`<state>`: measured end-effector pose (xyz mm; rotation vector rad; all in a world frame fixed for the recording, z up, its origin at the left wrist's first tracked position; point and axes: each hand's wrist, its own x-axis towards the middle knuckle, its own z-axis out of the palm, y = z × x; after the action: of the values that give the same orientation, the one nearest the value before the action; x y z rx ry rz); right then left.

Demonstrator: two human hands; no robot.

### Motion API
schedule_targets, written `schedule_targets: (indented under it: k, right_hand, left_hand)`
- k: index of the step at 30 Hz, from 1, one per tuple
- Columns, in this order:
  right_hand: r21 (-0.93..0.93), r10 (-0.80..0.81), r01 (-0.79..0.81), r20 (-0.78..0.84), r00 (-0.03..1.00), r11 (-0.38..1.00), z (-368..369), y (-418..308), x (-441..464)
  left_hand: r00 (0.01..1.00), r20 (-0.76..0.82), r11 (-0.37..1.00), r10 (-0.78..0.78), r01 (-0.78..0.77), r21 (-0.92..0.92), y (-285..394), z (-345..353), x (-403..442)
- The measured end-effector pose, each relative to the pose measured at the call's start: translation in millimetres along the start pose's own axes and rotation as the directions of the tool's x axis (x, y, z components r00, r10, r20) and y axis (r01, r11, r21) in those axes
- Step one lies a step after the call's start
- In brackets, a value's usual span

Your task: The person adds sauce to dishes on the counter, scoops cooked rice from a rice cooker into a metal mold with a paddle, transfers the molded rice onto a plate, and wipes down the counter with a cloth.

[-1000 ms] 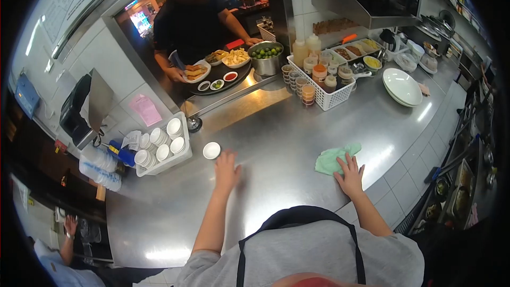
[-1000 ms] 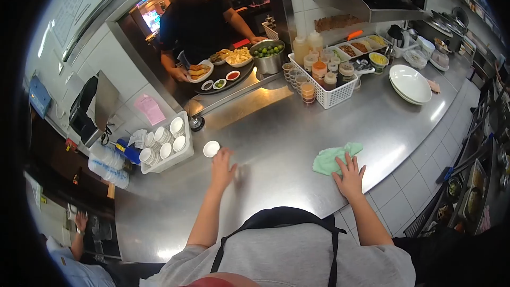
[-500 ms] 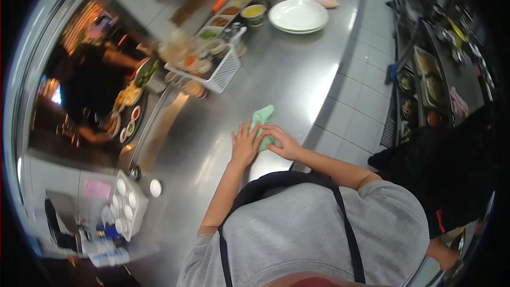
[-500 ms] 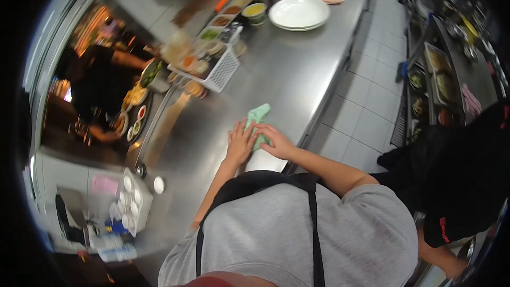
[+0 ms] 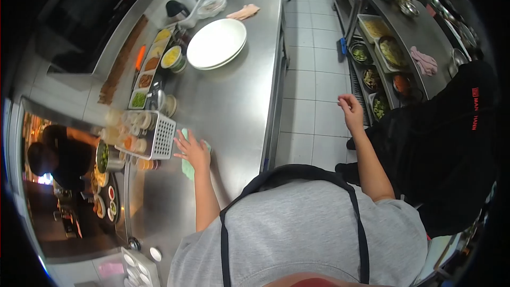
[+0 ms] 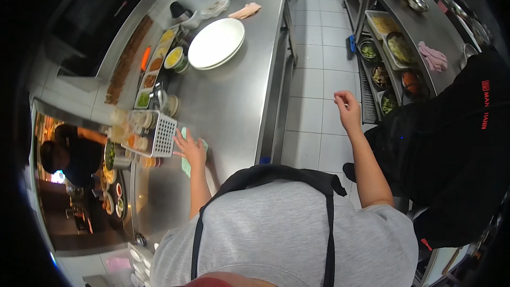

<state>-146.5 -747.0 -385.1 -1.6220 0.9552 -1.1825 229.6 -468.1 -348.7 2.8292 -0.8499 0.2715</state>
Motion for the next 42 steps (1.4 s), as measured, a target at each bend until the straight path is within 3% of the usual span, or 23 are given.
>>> schedule_targets:
  k: [2, 6, 9, 13, 17, 20, 22, 25, 28, 29, 31, 34, 40, 42]
  right_hand:
    - [0.048, 0.043, -0.040, -0.068, 0.997, 0.998, -19.5, 5.3, -1.7]
    - [0.008, 0.086, -0.086, -0.013, 0.996, 0.996, -27.4, 13.4, -13.6]
    - [-0.068, 0.225, -0.220, 0.085, 0.971, 0.973, -19.1, -5.5, -9.0]
    - [0.012, 0.303, -0.312, 0.204, 0.931, 0.950, -5.4, 14.3, 22.9]
    - [-0.003, 0.265, -0.275, 0.274, 0.925, 0.961, 10.4, 39.7, 96.2]
    - [-0.105, 0.214, -0.189, 0.333, 0.919, 0.976, 31.1, 62.5, 183.1]
    - [-0.196, 0.221, -0.154, 0.386, 0.896, 0.968, 43.6, 41.9, 248.3]
    - [-0.259, 0.082, 0.065, 0.519, 0.851, 0.964, 55.0, 16.7, 340.4]
    - [-0.219, 0.028, 0.072, 0.424, 0.905, 0.973, 47.9, 13.9, 404.0]
    - [-0.208, 0.061, 0.021, 0.379, 0.923, 0.978, 42.5, 25.7, 418.5]
    - [-0.177, 0.099, -0.031, 0.387, 0.917, 0.984, 27.0, 56.5, 440.2]
    - [-0.230, 0.217, -0.129, 0.415, 0.884, 0.965, 1.2, 102.6, 473.4]
    - [-0.076, 0.236, -0.229, 0.493, 0.838, 0.970, -2.5, 139.5, 604.5]
    - [-0.198, 0.139, -0.013, 0.636, 0.759, 0.980, 25.3, 127.2, 694.6]
  left_hand:
    - [0.975, -0.157, 0.967, 0.157, -0.184, -0.176, 35.5, -6.1, 13.8]
    - [0.946, -0.149, 0.904, 0.287, -0.319, -0.285, 107.8, -6.7, 42.6]
    - [0.907, -0.172, 0.839, 0.384, -0.420, -0.345, 154.2, -4.4, 72.8]
    - [0.874, -0.271, 0.771, 0.403, -0.484, -0.414, 201.2, -0.2, 117.8]
    - [0.845, -0.404, 0.774, 0.351, -0.504, -0.383, 227.7, 0.2, 181.8]
    - [0.787, -0.548, 0.767, 0.284, -0.529, -0.363, 243.1, -8.6, 246.4]
    - [0.778, -0.583, 0.710, 0.232, -0.545, -0.445, 264.4, -25.0, 283.3]
    - [0.817, -0.527, 0.617, 0.235, -0.544, -0.569, 303.7, -24.2, 336.7]
    - [0.915, -0.268, 0.611, 0.302, -0.401, -0.683, 359.6, -10.8, 373.1]
    - [0.919, -0.265, 0.621, 0.294, -0.394, -0.678, 374.2, -1.0, 383.7]
    - [0.927, -0.003, 0.720, 0.374, -0.293, -0.629, 399.3, 24.4, 407.6]
    - [0.920, -0.075, 0.783, 0.384, -0.367, -0.502, 423.9, 60.3, 434.2]
    - [0.968, 0.198, 0.973, 0.156, -0.116, -0.198, 442.4, 131.3, 466.2]
    - [0.963, 0.266, 0.990, 0.047, -0.009, -0.142, 455.0, 155.8, 478.7]
